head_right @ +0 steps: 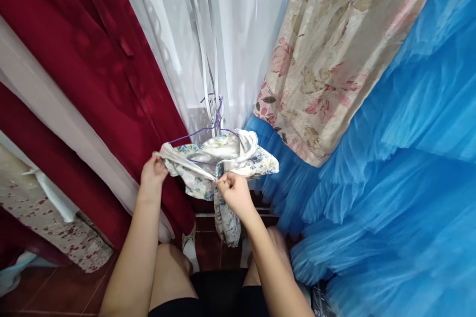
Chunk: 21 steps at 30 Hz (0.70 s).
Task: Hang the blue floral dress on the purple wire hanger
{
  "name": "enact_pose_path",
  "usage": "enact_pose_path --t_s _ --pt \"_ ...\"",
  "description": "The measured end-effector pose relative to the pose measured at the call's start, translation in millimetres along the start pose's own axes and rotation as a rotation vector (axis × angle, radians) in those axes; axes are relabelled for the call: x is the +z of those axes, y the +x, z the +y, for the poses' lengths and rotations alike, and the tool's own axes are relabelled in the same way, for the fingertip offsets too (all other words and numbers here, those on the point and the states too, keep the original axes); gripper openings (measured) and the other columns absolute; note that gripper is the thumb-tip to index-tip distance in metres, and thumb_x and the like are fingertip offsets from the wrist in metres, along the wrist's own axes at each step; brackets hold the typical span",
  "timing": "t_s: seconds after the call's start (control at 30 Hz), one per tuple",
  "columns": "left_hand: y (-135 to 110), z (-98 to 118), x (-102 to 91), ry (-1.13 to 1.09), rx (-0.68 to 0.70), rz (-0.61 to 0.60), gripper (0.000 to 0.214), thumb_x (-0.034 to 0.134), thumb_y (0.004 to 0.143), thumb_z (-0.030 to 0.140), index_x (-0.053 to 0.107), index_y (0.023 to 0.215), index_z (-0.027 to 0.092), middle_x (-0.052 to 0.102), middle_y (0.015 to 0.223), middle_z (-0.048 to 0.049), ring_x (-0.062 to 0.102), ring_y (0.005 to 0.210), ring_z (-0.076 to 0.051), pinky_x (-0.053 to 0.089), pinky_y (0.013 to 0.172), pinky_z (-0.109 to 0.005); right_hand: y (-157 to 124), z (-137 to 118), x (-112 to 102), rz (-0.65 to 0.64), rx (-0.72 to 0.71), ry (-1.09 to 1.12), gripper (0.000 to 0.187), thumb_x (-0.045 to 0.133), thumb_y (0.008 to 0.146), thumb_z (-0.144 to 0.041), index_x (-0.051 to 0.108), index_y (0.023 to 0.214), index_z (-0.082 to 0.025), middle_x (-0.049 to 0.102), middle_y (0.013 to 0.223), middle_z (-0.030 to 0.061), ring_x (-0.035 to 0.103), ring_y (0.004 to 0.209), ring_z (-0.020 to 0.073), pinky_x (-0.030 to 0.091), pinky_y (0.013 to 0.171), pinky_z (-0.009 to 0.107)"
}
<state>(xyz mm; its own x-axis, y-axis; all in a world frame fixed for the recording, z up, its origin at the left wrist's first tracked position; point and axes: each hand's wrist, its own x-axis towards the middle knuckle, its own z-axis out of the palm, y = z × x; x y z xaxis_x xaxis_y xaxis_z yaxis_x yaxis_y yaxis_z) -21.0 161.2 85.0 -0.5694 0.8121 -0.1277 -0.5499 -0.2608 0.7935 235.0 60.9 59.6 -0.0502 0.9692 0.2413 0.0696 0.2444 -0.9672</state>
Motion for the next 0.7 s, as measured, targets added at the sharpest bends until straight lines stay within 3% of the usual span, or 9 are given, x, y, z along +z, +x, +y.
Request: enact_pose_path --t_s 0.13,0.27,0.33,0.4,0.47,0.53,0.63,0.7 --pt "-20 -48 -37.6 0.023 -0.231 -0.020 0.026 0.052 0.094 0.016 0.049 0.068 0.017 0.053 0.063 0.0021 0.058 0.065 -0.013 0.051 0.078 -0.034 -23 22 -10 0.087 0.087 0.125 0.022 0.060 0.077 -0.030 0.048 0.061 -0.021 0.038 0.046 -0.0084 0.031 0.043 0.0083 0.022 0.046 0.023" --pt "-67 -76 -55.4 -0.010 -0.280 -0.128 0.013 0.057 0.092 0.019 0.057 0.079 0.018 0.062 0.081 -0.0006 0.062 0.081 -0.014 0.050 0.082 -0.031 -54 65 -37 0.196 0.136 0.211 0.023 0.058 0.078 -0.032 0.050 0.061 -0.020 0.036 0.046 -0.0079 0.031 0.043 0.0093 0.026 0.046 0.024" --pt "-96 -75 -51.9 -0.018 -0.248 -0.338 0.011 0.065 0.089 0.028 0.061 0.085 0.019 0.065 0.092 -0.0022 0.062 0.089 -0.015 0.049 0.082 -0.027 -66 74 -50 0.170 0.113 0.135 0.023 0.060 0.081 -0.034 0.053 0.065 -0.019 0.042 0.052 -0.0055 0.037 0.048 0.0108 0.031 0.049 0.025" --pt "-128 -66 -40.3 0.024 -0.201 -0.598 0.020 0.068 0.088 0.038 0.063 0.087 0.019 0.064 0.094 -0.0032 0.061 0.092 -0.018 0.048 0.081 -0.027 -73 69 -56 0.117 0.063 -0.007 0.018 0.066 0.081 -0.035 0.062 0.082 -0.017 0.057 0.070 0.0004 0.051 0.063 0.0152 0.041 0.060 0.027" --pt "-158 -56 -23.7 0.146 -0.097 -0.811 0.024 0.064 0.091 0.042 0.064 0.086 0.019 0.062 0.095 -0.0045 0.060 0.094 -0.020 0.047 0.082 -0.028 -74 56 -52 0.031 -0.015 -0.107 0.035 0.075 0.077 -0.035 0.065 0.107 -0.019 0.064 0.099 0.0062 0.059 0.088 0.0220 0.047 0.080 0.033" --pt "-183 -48 -6.9 0.349 0.057 -0.991 0.023 0.060 0.094 0.040 0.068 0.086 0.020 0.060 0.099 -0.0061 0.058 0.097 -0.021 0.045 0.087 -0.030 -71 40 -41 -0.096 -0.058 -0.088 0.047 0.078 0.076 -0.035 0.062 0.119 -0.021 0.063 0.112 0.0076 0.057 0.104 0.0262 0.046 0.092 0.038" --pt "-201 -46 8.1 0.671 0.253 -1.140 0.023 0.058 0.096 0.038 0.071 0.109 0.025 0.058 0.117 -0.0086 0.053 0.115 -0.025 0.038 0.104 -0.036 -70 22 -27 -0.197 0.007 0.061 0.026 0.065 0.088 -0.039 0.065 0.106 -0.020 0.064 0.094 0.0046 0.058 0.094 0.0238 0.049 0.087 0.037" --pt "-199 -51 7.4 0.756 0.271 -1.214 0.048 0.059 0.094 0.043 0.052 0.140 0.030 0.048 0.139 -0.0100 0.042 0.133 -0.028 0.028 0.114 -0.040 -73 15 -30 -0.243 0.082 0.112 0.021 0.058 0.092 -0.039 0.064 0.092 -0.019 0.060 0.081 0.0017 0.055 0.081 0.0194 0.049 0.078 0.032"
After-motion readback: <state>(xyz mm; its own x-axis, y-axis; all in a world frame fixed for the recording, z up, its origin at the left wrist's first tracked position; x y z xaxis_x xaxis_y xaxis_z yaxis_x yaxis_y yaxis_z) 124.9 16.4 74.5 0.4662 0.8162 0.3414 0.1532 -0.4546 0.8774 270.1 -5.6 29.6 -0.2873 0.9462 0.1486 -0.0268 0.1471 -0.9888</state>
